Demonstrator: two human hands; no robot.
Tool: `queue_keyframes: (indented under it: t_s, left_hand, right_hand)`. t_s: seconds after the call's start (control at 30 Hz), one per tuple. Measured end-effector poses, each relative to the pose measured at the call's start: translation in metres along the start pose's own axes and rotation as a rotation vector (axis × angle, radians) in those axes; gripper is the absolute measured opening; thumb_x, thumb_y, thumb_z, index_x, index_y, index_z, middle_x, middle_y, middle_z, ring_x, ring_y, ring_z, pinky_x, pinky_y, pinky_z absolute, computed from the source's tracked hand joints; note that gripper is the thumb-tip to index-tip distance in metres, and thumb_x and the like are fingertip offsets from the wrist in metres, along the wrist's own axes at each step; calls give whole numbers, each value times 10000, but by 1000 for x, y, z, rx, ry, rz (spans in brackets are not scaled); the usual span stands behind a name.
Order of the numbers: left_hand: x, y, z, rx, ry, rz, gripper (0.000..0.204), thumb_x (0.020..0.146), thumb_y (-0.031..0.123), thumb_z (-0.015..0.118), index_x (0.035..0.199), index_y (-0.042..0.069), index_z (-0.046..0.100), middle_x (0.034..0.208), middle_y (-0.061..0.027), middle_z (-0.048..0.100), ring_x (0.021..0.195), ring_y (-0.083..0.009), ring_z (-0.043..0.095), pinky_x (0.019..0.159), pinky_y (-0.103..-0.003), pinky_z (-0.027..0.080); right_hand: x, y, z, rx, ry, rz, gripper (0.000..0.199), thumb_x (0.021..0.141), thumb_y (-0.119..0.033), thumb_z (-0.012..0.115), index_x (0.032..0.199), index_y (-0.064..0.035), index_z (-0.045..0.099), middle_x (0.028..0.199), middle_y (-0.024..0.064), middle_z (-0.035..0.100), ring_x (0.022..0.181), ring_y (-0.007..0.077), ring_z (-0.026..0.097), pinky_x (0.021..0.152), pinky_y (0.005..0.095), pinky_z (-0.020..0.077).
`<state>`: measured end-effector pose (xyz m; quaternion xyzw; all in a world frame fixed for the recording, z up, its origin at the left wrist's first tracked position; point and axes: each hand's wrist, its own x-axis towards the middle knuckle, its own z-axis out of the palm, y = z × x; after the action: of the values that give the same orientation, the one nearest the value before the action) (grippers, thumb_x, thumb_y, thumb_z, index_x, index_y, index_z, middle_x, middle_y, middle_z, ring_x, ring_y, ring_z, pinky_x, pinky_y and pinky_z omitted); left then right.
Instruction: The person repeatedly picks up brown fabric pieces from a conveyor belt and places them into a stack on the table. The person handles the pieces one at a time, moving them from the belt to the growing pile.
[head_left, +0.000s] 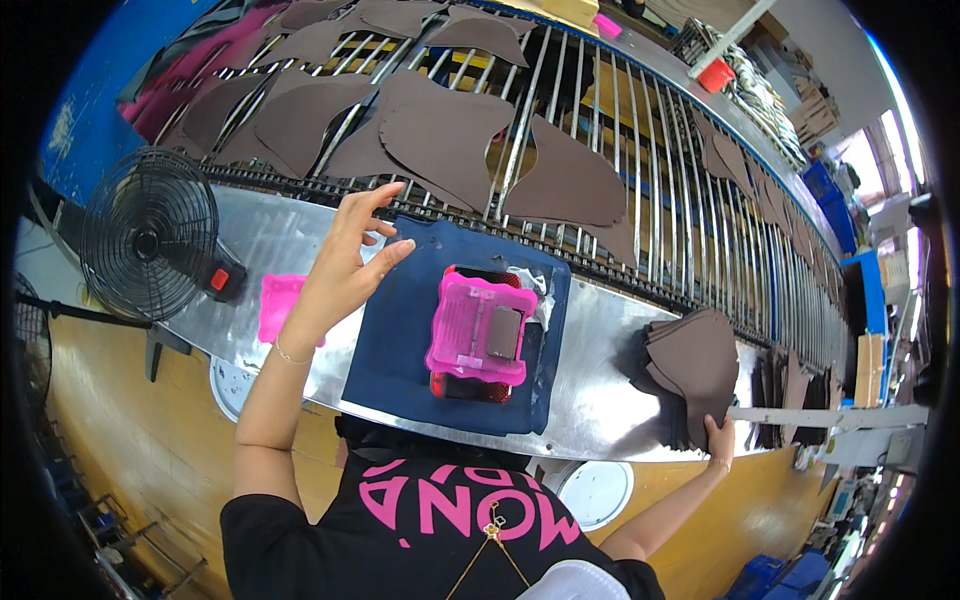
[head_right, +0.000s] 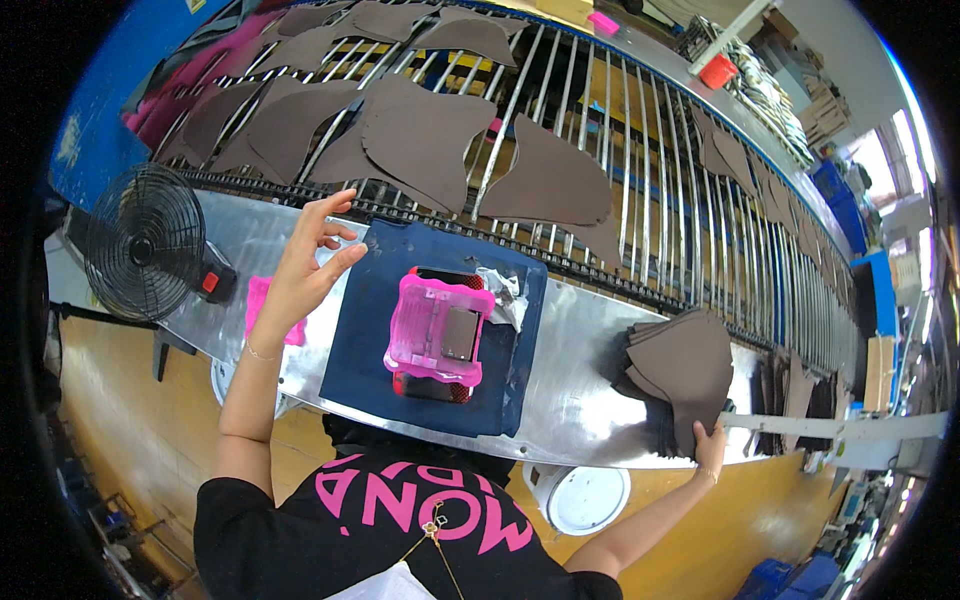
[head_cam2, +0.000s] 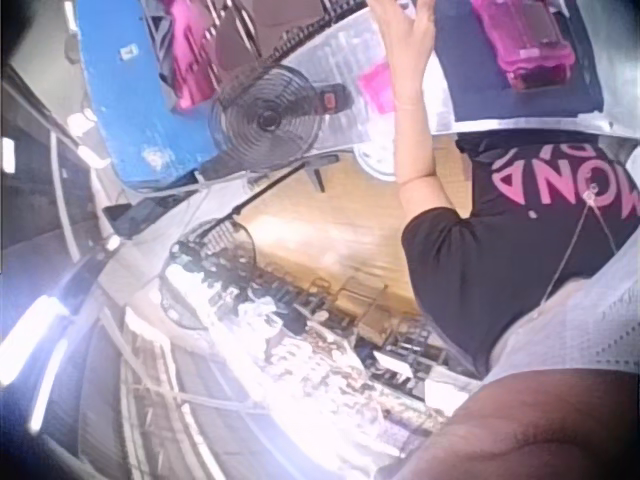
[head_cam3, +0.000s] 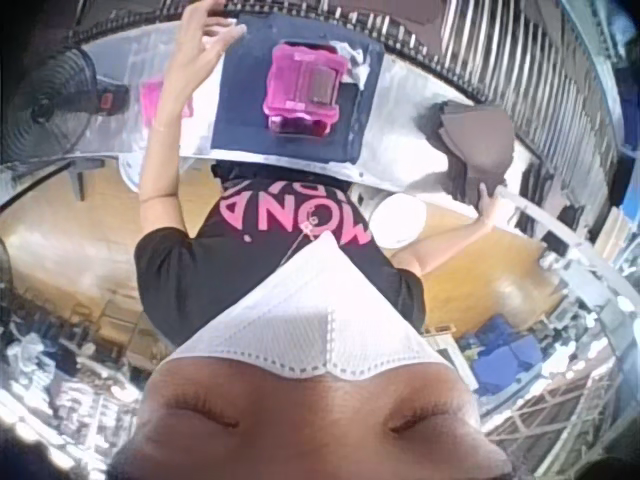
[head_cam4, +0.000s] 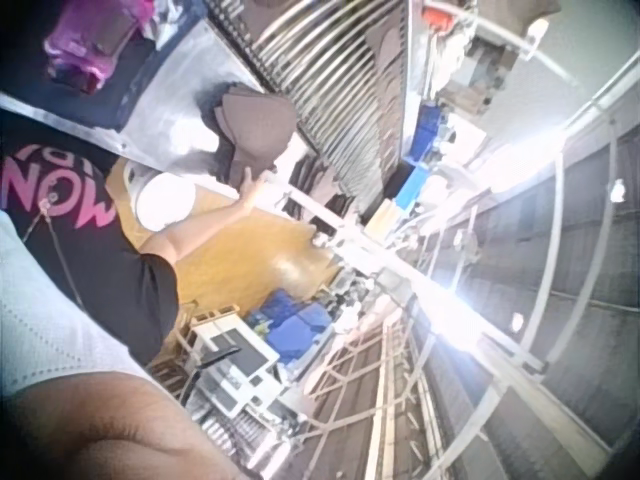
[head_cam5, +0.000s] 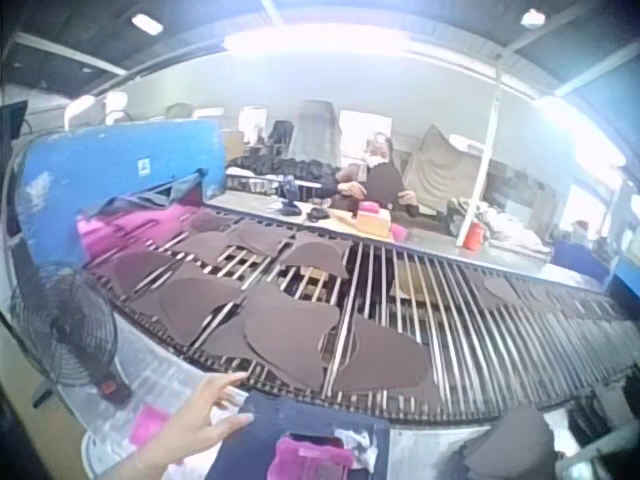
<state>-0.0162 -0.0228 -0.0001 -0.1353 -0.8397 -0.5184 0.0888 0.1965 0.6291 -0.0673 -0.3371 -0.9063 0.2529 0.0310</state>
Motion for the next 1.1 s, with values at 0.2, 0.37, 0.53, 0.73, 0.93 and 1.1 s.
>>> queue_keyframes:
  t_s: [0.2, 0.37, 0.53, 0.73, 0.93, 1.1]
  left_hand:
    - [11, 14, 14, -43, -90, 47, 528, 828, 232, 680, 1305, 123, 481, 1182, -105, 484, 937, -195, 579, 808, -305, 455]
    - [21, 48, 47, -211, -154, 203, 583, 798, 188, 721, 1318, 81, 480, 1267, -98, 438, 1112, -205, 505, 919, -338, 441]
    - [25, 58, 8, -595, -330, -194, 355, 871, 163, 652, 1167, -9, 559, 938, -85, 633, 725, -151, 663, 597, -240, 534]
    - [-13, 31, -82, -207, 268, 37, 248, 886, 87, 619, 1113, -11, 614, 781, -54, 654, 575, -94, 616, 497, -193, 482]
    - [-40, 23, -116, -26, 279, -35, 206, 890, 95, 616, 1071, -2, 632, 790, -66, 655, 629, -108, 649, 518, -187, 490]
    - [-48, 7, -102, 24, 137, -44, 178, 886, 57, 599, 1041, -28, 621, 797, -61, 650, 641, -122, 656, 536, -200, 499]
  right_hand:
    - [-64, -140, -35, 438, 134, -60, 439, 962, -209, 493, 1345, -25, 382, 1028, 112, 591, 642, 149, 624, 368, 225, 441]
    - [-91, -246, -10, 833, 180, -401, 440, 960, -232, 501, 1334, -58, 348, 1021, 122, 587, 597, 146, 624, 363, 246, 511]
    - [-106, -336, 56, 1090, -95, -512, 351, 932, -166, 548, 1220, -39, 392, 1052, 138, 580, 702, 172, 636, 461, 250, 548]
    - [-104, -378, 122, 717, -317, -875, 188, 778, -57, 735, 889, 13, 599, 735, 66, 651, 672, 105, 586, 610, 233, 461]
    - [-110, -383, 159, 442, -91, -1125, 123, 728, -65, 768, 763, -5, 666, 703, 105, 667, 615, 202, 629, 587, 271, 463]
    - [-113, -372, 151, 363, 7, -1280, 125, 730, -94, 716, 840, -53, 674, 750, 48, 677, 679, 181, 645, 748, 317, 429]
